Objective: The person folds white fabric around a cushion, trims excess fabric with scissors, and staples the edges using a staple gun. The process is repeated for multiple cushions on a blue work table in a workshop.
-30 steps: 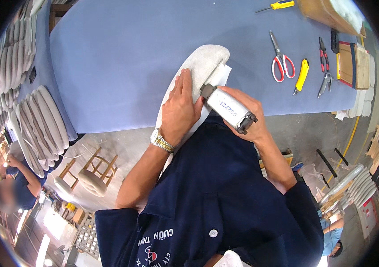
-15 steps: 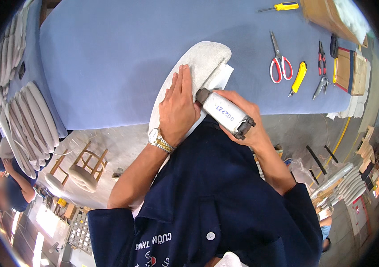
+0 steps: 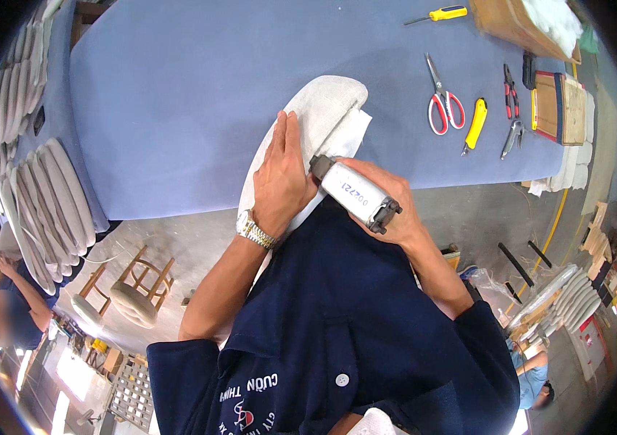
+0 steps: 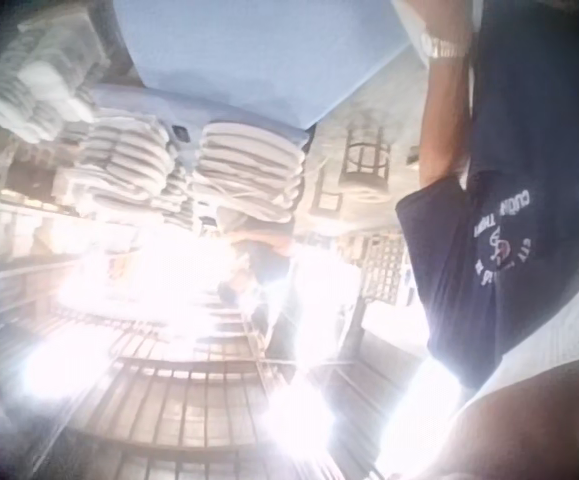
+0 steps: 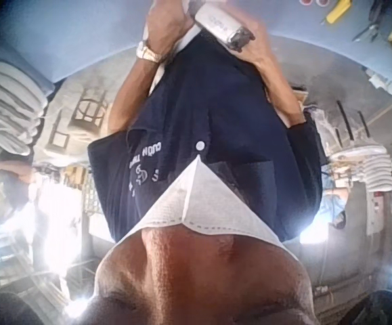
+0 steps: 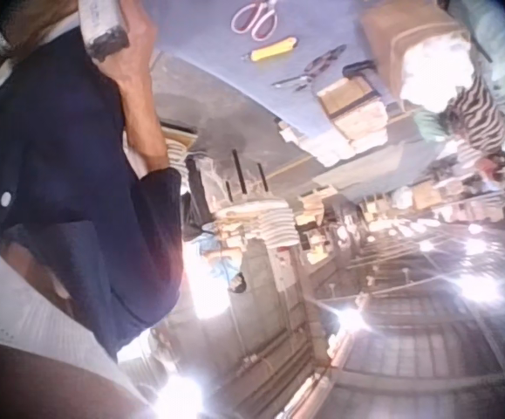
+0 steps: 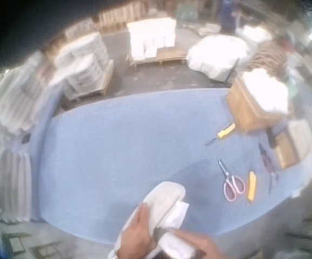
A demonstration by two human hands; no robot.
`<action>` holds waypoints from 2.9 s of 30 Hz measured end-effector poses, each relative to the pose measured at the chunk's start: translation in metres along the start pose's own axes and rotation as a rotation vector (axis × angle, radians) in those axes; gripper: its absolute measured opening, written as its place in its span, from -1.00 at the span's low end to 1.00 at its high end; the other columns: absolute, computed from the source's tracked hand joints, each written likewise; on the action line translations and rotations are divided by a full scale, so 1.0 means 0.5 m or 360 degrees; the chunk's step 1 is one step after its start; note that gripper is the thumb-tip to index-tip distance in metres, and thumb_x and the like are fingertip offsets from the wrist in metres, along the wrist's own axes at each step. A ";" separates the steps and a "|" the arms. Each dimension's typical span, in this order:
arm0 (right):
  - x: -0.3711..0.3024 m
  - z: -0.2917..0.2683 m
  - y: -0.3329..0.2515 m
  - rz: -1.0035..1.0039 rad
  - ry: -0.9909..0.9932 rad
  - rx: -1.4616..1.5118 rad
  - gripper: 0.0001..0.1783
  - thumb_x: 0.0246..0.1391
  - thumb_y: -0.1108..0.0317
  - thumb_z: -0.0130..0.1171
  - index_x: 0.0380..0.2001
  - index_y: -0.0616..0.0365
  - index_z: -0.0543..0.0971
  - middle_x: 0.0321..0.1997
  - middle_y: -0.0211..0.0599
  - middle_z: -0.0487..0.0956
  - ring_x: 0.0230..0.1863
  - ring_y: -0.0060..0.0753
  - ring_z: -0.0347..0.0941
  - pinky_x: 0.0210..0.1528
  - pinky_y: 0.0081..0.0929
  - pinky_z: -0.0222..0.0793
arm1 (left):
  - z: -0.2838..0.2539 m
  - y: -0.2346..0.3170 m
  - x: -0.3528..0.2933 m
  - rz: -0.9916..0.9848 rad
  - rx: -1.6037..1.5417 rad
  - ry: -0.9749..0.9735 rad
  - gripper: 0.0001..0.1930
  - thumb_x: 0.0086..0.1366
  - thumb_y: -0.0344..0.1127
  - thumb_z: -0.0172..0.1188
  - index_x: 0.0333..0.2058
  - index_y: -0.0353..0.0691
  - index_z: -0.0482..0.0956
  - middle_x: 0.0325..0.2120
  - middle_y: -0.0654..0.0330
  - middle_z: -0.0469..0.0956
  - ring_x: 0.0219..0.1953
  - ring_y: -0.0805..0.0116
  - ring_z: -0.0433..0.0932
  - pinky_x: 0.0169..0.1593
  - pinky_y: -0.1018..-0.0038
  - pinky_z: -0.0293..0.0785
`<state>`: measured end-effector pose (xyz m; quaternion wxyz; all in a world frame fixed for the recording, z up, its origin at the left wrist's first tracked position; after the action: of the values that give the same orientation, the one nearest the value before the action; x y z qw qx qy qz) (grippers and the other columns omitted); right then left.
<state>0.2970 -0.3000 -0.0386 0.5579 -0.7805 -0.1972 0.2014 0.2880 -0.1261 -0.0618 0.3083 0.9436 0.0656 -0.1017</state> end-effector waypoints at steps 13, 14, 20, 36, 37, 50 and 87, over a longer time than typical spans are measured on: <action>0.030 0.013 -0.005 0.0088 -0.0082 -0.0054 -0.26 -0.19 0.36 0.42 0.20 0.06 0.53 -0.02 -0.01 0.67 0.00 0.07 0.64 0.00 -0.26 0.54 | -0.001 -0.002 0.020 0.0150 -0.0236 -0.0052 0.01 0.08 -0.37 0.43 0.48 -0.21 0.09 0.39 -0.34 0.21 0.45 -0.30 0.20 0.45 0.02 0.21; 0.029 0.011 -0.004 0.0015 -0.0026 -0.0012 -0.27 -0.20 0.38 0.41 0.17 0.08 0.55 -0.05 -0.02 0.68 -0.01 0.10 0.64 0.01 -0.26 0.54 | -0.006 -0.001 0.024 0.0315 -0.0400 -0.0101 0.03 0.12 -0.30 0.45 0.51 -0.17 0.05 0.44 -0.32 0.13 0.52 -0.22 0.07 0.53 0.09 0.05; 0.011 0.006 0.005 -0.0080 0.0001 -0.0021 -0.31 -0.17 0.42 0.39 0.16 0.11 0.56 0.00 -0.05 0.69 0.00 0.11 0.64 0.04 -0.25 0.55 | 0.010 -0.153 0.034 -0.0116 -0.1219 -0.0542 -0.17 0.51 0.19 -0.01 0.55 -0.11 -0.04 0.56 0.01 -0.08 0.59 0.07 -0.13 0.58 0.19 -0.17; 0.034 0.014 -0.012 -0.0182 -0.0015 -0.0136 -0.29 -0.16 0.35 0.38 0.18 0.15 0.57 0.09 -0.01 0.68 0.06 0.10 0.64 0.10 -0.21 0.55 | 0.015 -0.068 -0.059 0.0100 -0.0403 -0.0052 -0.13 0.41 0.00 0.19 0.49 -0.34 0.02 0.43 -0.45 0.07 0.50 -0.37 0.03 0.50 0.02 0.07; 0.035 0.015 -0.008 -0.0159 -0.0027 -0.0134 -0.29 -0.16 0.35 0.38 0.18 0.16 0.58 0.09 -0.01 0.68 0.06 0.10 0.65 0.10 -0.21 0.55 | 0.014 -0.066 -0.060 0.0057 -0.0343 -0.0029 -0.13 0.39 -0.03 0.21 0.47 -0.36 0.03 0.40 -0.46 0.12 0.48 -0.38 0.08 0.47 0.02 0.13; 0.020 0.020 -0.004 -0.0116 -0.0117 -0.0084 -0.37 -0.05 0.35 0.38 0.17 0.23 0.60 0.08 -0.01 0.69 0.07 0.00 0.68 0.12 -0.27 0.57 | -0.004 -0.050 -0.062 -0.0093 -0.0097 -0.0015 -0.14 0.28 -0.22 0.31 0.41 -0.49 0.10 0.32 -0.48 0.26 0.34 -0.37 0.35 0.27 0.02 0.45; 0.032 0.046 -0.033 -0.0027 -0.0187 -0.0071 -0.28 -0.16 0.39 0.39 0.20 0.17 0.57 0.11 -0.02 0.68 0.06 0.02 0.67 0.08 -0.27 0.55 | -0.031 -0.042 -0.056 -0.0128 -0.0024 0.0047 -0.16 0.12 -0.46 0.32 0.38 -0.47 0.18 0.28 -0.31 0.39 0.30 -0.26 0.43 0.22 0.08 0.53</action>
<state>0.2968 -0.2684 -0.0310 0.5294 -0.7780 -0.2406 0.2378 0.2595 -0.1019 -0.0551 0.3102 0.9392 0.1087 -0.0994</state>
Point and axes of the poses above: each hand's wrist, its own x-axis towards the middle knuckle, its own z-axis out of the palm, y = z × x, the point moved 8 cm from there along x, towards the middle knuckle
